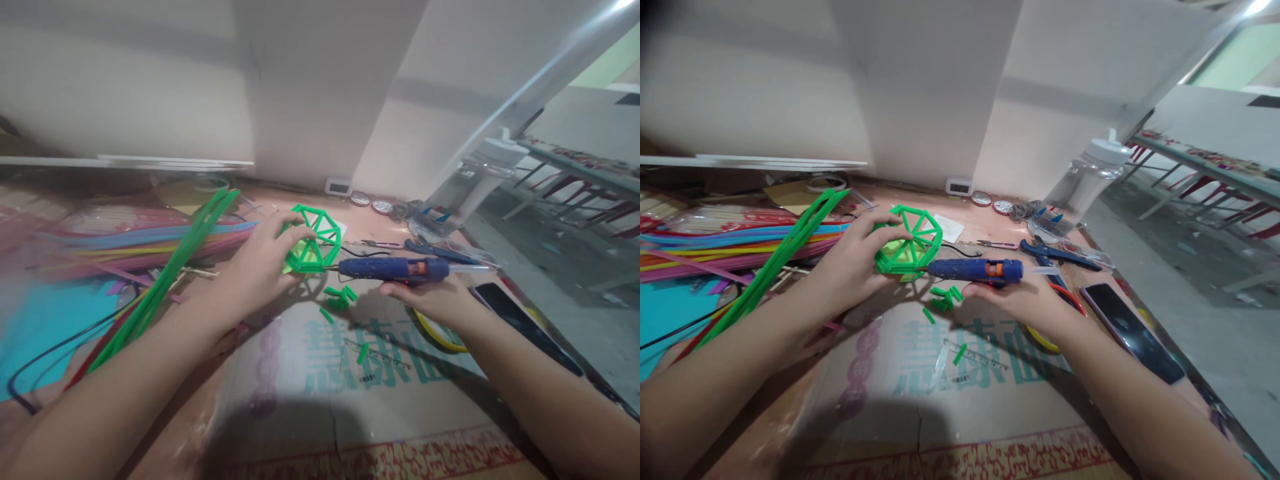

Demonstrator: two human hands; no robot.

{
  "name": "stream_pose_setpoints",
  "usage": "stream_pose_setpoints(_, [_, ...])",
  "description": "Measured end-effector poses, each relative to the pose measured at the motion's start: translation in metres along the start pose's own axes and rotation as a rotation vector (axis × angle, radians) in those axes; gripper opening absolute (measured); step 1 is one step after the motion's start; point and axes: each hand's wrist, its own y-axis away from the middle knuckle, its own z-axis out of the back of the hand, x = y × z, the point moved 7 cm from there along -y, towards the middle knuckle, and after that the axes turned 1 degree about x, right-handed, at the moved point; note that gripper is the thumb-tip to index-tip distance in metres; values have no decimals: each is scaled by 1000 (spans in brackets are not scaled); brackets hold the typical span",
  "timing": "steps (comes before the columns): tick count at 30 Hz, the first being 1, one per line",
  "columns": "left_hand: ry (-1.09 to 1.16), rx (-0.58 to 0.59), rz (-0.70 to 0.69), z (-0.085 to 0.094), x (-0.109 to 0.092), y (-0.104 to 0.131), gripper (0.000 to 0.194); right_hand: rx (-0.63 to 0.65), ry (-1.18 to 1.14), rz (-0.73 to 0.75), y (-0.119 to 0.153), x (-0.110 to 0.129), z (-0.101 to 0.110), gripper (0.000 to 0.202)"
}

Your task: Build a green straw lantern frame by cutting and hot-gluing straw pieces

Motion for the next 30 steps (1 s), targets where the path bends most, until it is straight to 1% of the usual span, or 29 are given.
stream_pose_setpoints(3, [-9, -10, -7, 1, 0, 0, 51, -16, 29, -14, 0, -4, 0, 28])
stream_pose_setpoints(6, [-17, -16, -11, 1, 1, 0, 50, -54, 10, -22, 0, -7, 1, 26])
stream_pose_setpoints(10, [-21, -29, -17, 1, 1, 1, 48, -63, 17, 11, 1, -6, -1, 28])
stream_pose_setpoints(14, [-26, -42, -19, 1, 2, 1, 48, -109, 70, 44, 2, -3, 2, 28])
stream_pose_setpoints(20, [-19, -41, -19, 1, 3, 1, 48, -94, 9, 53, 2, 0, 1, 30])
stream_pose_setpoints(26, [-12, -16, -17, 0, 0, -1, 51, -95, 50, 59, 0, 2, 2, 37])
stream_pose_setpoints(30, [-13, -26, -34, 1, -1, 0, 53, -96, 46, 65, -1, 6, 2, 40])
